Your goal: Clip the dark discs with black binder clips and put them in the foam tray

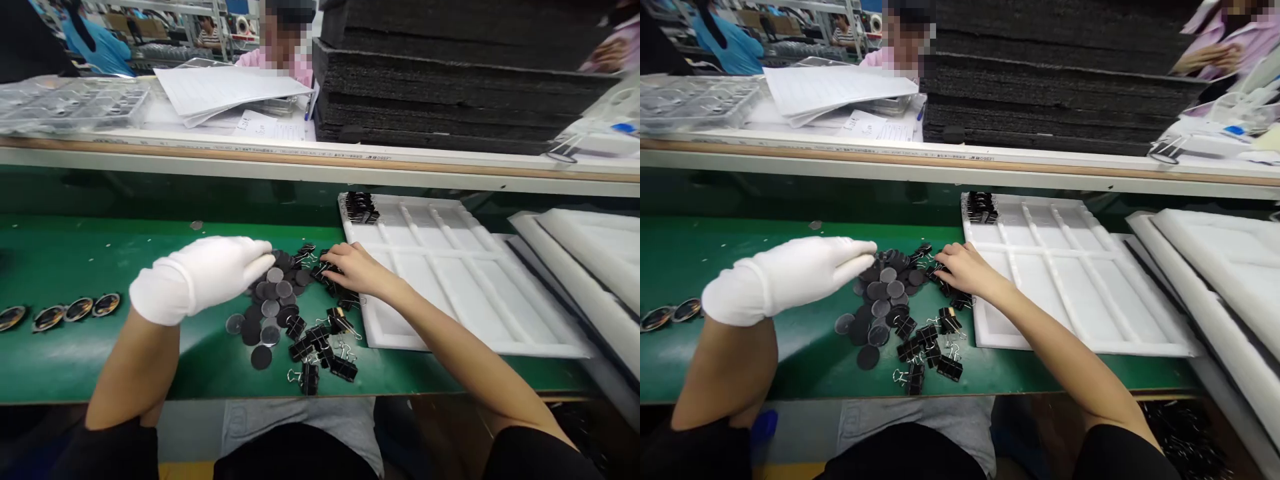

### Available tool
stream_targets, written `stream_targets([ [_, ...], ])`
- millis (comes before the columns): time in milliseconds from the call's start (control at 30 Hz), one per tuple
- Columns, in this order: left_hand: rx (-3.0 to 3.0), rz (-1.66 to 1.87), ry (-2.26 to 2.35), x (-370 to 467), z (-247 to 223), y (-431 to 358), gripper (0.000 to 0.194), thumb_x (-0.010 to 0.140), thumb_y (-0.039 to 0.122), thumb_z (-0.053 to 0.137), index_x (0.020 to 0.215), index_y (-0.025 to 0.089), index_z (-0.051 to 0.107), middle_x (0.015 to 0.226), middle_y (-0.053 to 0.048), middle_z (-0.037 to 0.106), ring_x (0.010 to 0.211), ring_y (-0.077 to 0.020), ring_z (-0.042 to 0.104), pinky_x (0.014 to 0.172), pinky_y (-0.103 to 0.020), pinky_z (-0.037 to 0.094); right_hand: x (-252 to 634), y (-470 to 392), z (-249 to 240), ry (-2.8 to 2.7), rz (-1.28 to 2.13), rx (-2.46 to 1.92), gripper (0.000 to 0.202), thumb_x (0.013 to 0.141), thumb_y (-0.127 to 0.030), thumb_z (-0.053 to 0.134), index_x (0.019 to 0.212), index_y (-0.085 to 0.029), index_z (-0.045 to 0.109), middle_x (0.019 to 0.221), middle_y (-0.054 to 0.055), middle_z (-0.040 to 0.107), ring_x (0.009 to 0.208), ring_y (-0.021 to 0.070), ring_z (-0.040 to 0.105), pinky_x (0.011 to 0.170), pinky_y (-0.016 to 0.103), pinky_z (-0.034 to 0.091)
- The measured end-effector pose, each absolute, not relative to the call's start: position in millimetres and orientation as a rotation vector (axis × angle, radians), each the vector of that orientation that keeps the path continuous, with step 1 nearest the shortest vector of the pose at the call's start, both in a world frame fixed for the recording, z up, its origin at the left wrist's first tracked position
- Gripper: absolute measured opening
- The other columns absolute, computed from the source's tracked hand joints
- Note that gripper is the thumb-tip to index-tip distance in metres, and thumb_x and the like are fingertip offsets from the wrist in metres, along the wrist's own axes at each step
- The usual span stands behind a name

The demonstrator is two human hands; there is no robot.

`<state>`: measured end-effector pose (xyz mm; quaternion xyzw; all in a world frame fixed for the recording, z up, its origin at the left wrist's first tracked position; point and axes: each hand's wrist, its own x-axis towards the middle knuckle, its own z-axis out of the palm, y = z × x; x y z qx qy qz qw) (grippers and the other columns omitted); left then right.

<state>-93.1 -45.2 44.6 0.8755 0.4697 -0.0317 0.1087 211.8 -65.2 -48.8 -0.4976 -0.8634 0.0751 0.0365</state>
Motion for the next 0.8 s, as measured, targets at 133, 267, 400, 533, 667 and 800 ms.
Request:
stream_targets([
  [133,2.471,-0.197,1.735,-127,41,-50,0.05,0.098,0.056,0.038,0.12,0.026,0.072,0.103,-0.008,0.077,0.093,-0.0321,0.073,0.083,-0.041,0.054,209,-74,-64,-2.614,0.245,-1.486,0.036,0.107,-0.034,0.046,0.129,-0.016,0.069,0.122,0.017,0.07,0.115,0.0317,0.066,0.096,0.048,0.044],
  [267,2.428,-0.212,2.078,-192,-8,-53,0.073,0.089,0.068,0.05,0.141,0.018,0.061,0.147,-0.019,0.06,0.126,-0.0448,0.061,0.099,-0.055,0.051,224,-84,-80,-2.526,0.134,-1.344,0.041,0.106,-0.045,0.047,0.133,-0.02,0.067,0.137,0.019,0.063,0.124,0.0341,0.062,0.1,0.054,0.043],
  [400,2.272,0.101,2.495,-281,-58,-61,0.069,0.099,0.058,0.034,0.148,0.014,0.055,0.161,-0.022,0.044,0.153,-0.0427,0.033,0.117,-0.061,0.036,235,-99,-95,-2.576,0.006,-1.246,0.04,0.103,-0.049,0.052,0.13,-0.023,0.068,0.142,0.02,0.06,0.128,0.039,0.059,0.097,0.059,0.045],
  [533,1.821,0.354,2.846,-357,-80,-73,0.068,0.104,0.042,0.014,0.147,0.01,0.056,0.16,-0.026,0.042,0.153,-0.045,0.031,0.118,-0.067,0.029,232,-109,-95,-2.541,-0.028,-1.201,0.037,0.103,-0.044,0.05,0.128,-0.025,0.069,0.139,0.018,0.063,0.122,0.039,0.063,0.096,0.06,0.047],
  [667,1.866,0.212,2.679,-381,-87,-71,0.063,0.1,0.027,0.017,0.144,0.004,0.056,0.149,-0.026,0.056,0.143,-0.0379,0.049,0.115,-0.055,0.041,210,-112,-77,-2.55,0.023,-1.066,0.031,0.104,-0.037,0.05,0.124,-0.027,0.071,0.133,0.013,0.068,0.115,0.0341,0.067,0.095,0.053,0.048],
  [800,2.079,0.153,2.487,-349,-99,-67,0.06,0.101,0.031,0.021,0.141,0.009,0.06,0.153,-0.018,0.056,0.151,-0.032,0.042,0.123,-0.046,0.033,179,-113,-63,-2.628,0.023,-0.938,0.029,0.106,-0.034,0.048,0.123,-0.024,0.07,0.13,0.013,0.068,0.114,0.0311,0.066,0.094,0.05,0.046],
])
